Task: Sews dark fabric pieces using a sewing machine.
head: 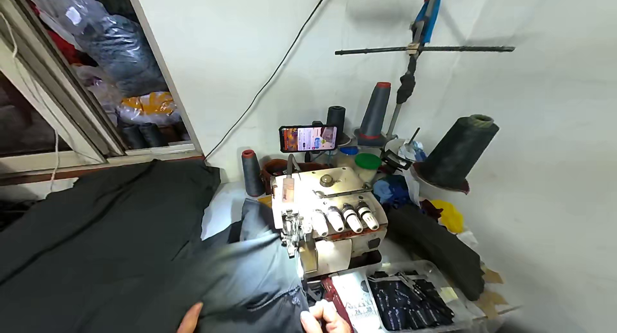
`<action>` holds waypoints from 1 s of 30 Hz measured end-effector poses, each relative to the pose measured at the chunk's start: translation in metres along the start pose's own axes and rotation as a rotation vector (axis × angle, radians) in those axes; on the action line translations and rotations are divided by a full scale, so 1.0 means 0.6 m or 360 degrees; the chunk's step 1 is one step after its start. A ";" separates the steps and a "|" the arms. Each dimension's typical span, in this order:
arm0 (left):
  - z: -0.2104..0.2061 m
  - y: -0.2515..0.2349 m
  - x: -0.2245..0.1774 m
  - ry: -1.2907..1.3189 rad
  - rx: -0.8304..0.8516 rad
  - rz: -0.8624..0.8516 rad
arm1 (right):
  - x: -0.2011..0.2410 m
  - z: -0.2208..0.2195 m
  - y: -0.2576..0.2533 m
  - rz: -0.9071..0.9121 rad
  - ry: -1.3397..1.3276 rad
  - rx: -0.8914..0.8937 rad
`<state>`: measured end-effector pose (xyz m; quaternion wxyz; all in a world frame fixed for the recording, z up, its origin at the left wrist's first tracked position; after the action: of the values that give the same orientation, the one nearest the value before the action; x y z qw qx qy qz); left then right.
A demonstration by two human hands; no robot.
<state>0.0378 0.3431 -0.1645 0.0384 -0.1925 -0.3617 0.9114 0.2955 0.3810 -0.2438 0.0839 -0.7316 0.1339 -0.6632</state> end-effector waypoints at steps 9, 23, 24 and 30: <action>-0.164 -0.138 0.124 0.0364 0.1122 0.0288 | 0.000 -0.032 -0.070 0.0070 -0.0026 -0.0203; -0.144 0.074 0.057 0.1207 0.0468 0.1231 | 0.059 -0.062 -0.119 0.0505 0.1055 -0.0097; -0.144 0.074 0.055 0.1281 0.0451 0.1232 | 0.062 -0.064 -0.124 0.0544 0.1065 -0.0159; -0.123 0.079 0.071 0.1521 0.0326 0.1193 | 0.048 0.027 -0.122 0.0330 0.0913 -0.0634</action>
<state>0.0295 0.3646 -0.2590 -0.1084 -0.6891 -0.1227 0.7059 0.3202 0.4409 -0.1961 -0.0346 -0.5003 0.3520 -0.7903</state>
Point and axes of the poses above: each hand's wrist, its own y-axis away from the middle knuckle, its own z-axis out of the back of the hand, x = y × z, the point moved 7 cm from there along -y, towards the middle knuckle, and after that the axes turned 3 degrees about x, right-handed, at the moved point
